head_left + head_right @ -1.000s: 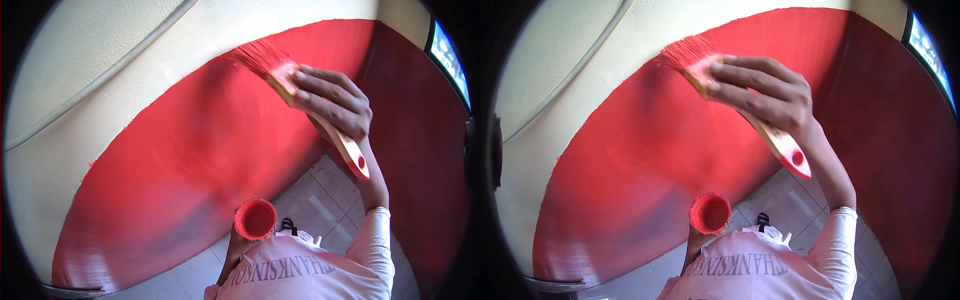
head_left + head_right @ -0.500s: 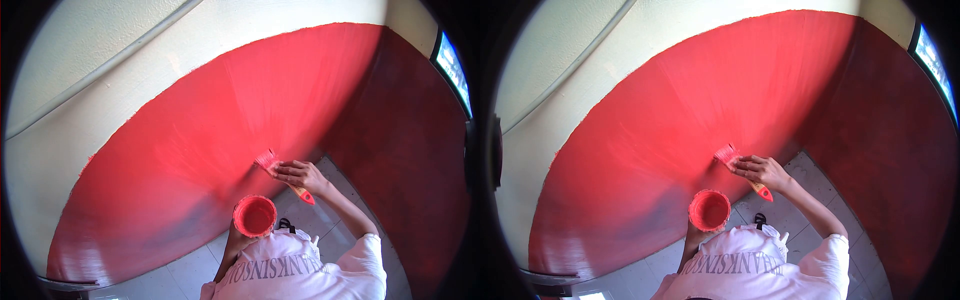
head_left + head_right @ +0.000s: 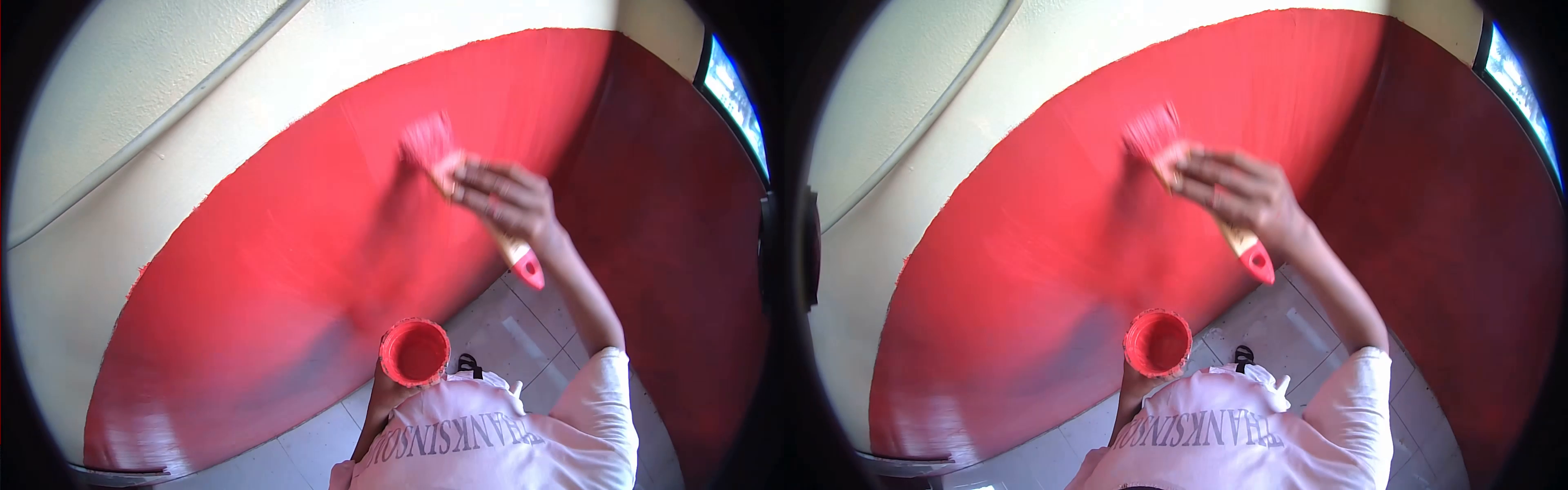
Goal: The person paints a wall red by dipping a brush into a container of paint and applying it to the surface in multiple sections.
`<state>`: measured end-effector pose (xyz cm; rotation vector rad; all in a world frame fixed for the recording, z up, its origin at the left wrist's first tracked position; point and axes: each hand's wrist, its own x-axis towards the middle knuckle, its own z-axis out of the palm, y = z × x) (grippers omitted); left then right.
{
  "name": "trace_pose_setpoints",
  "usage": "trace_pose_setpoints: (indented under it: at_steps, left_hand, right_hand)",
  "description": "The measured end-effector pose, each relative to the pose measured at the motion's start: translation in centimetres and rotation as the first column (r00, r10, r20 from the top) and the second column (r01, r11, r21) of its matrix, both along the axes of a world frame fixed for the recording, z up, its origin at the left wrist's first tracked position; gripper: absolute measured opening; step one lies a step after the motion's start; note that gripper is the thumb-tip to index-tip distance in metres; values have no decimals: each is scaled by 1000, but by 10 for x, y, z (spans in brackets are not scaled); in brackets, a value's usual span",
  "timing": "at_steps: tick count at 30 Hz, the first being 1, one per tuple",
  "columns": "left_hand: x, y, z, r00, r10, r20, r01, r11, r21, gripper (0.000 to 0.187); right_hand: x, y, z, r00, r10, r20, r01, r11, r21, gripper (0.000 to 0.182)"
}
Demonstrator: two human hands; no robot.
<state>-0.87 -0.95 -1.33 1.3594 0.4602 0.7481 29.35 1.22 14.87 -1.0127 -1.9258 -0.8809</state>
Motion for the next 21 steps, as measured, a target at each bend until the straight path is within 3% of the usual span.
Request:
trace_pose_setpoints:
  at_steps: [4, 5, 7, 8, 12, 15, 21]
  left_hand:
    - [3, -7, 25, 1000, 15, -10, -16, 999, -42, 79]
    - [3, -7, 22, 999, 36, -19, -36, 999, 20, 79]
    - [1, -2, 7, 996, 83, -31, -78, 985, 152, 80]
    - [1, 0, 2, 997, 73, -32, -68, 988, 136, 80]
    - [-3, 1, -8, 1000, -3, -19, 4, 999, 52, 80]
    - [-1, 1, -9, 1000, -10, 19, 10, 1000, 13, 82]
    - [-2, 1, -4, 999, -46, 27, 47, 998, -47, 95]
  right_hand:
    - [-2, -35, -134, 997, -7, -77, -24, 919, -395, 41]
    - [-3, -48, -154, 997, -30, -67, -7, 865, -502, 41]
    - [-5, -71, -162, 992, -7, -127, -74, 783, -618, 38]
    - [-5, -71, -160, 987, 3, -158, -109, 737, -667, 37]
    - [-20, -63, -61, 949, 101, -299, -225, 881, -417, 28]
    - [-40, -37, 11, 977, 176, -118, -177, 984, 5, 25]
    - [-67, -4, 60, 991, 114, 75, -128, 966, 225, 27]
